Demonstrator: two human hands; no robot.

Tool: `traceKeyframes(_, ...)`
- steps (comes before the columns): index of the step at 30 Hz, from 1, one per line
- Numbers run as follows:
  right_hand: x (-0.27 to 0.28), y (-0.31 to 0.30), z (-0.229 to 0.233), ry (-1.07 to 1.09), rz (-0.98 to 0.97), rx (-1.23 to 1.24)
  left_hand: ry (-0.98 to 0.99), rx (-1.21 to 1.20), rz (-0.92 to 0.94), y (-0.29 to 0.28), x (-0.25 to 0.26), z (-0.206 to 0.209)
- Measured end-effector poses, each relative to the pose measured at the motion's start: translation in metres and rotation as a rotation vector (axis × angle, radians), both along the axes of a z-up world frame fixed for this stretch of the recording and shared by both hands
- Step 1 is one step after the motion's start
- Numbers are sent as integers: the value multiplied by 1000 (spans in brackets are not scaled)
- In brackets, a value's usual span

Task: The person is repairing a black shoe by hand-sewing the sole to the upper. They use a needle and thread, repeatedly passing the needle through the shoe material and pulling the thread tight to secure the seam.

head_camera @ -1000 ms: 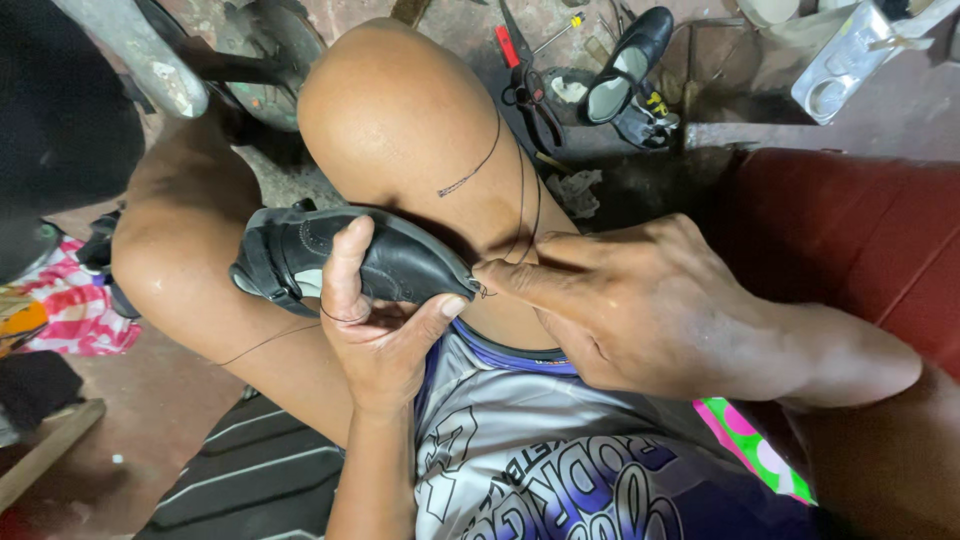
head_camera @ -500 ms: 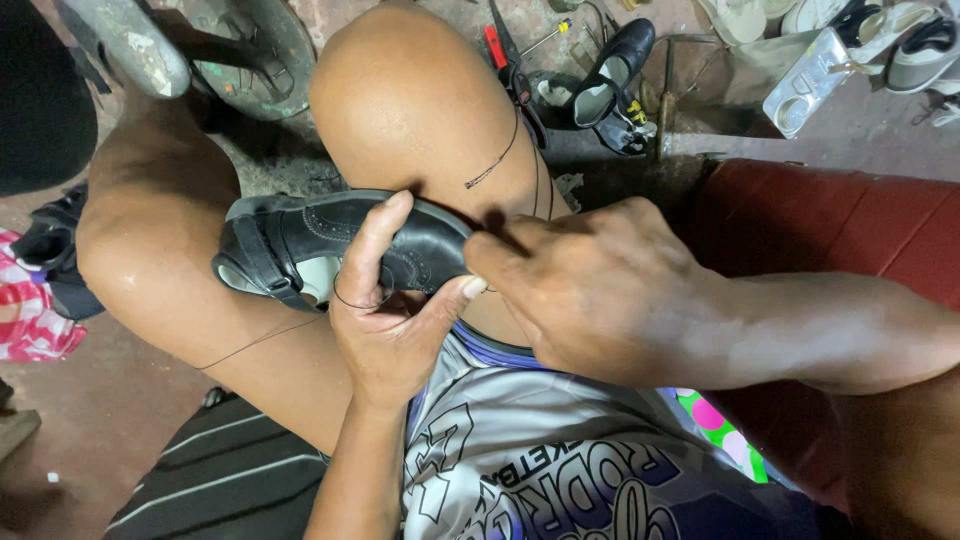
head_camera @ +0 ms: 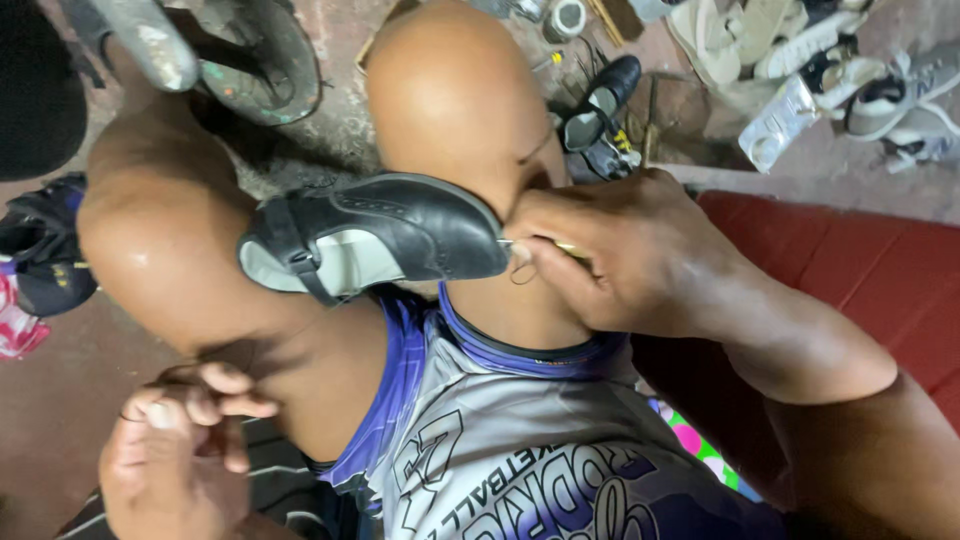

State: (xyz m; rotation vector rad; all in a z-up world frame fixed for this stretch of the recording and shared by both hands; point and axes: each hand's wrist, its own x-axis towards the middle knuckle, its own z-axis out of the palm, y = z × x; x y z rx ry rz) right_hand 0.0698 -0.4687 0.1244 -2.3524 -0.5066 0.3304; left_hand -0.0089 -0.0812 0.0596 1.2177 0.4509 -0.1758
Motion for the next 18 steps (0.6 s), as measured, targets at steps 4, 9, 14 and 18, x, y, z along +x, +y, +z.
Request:
traceKeyframes(4, 1, -8, -5, 18, 2, -7, 110, 834, -64, 31, -11, -11)
traceKeyframes(9, 0, -13, -9, 26, 7, 41, -201, 1531, -138, 13, -7, 9)
traceKeyframes(14, 0, -18, -13, 92, -12, 37, -474, 1185, -367, -69, 6, 5)
traceKeyframes(18, -3, -20, -17, 147, -36, 45, -292, 1121, -325, -84, -2, -16)
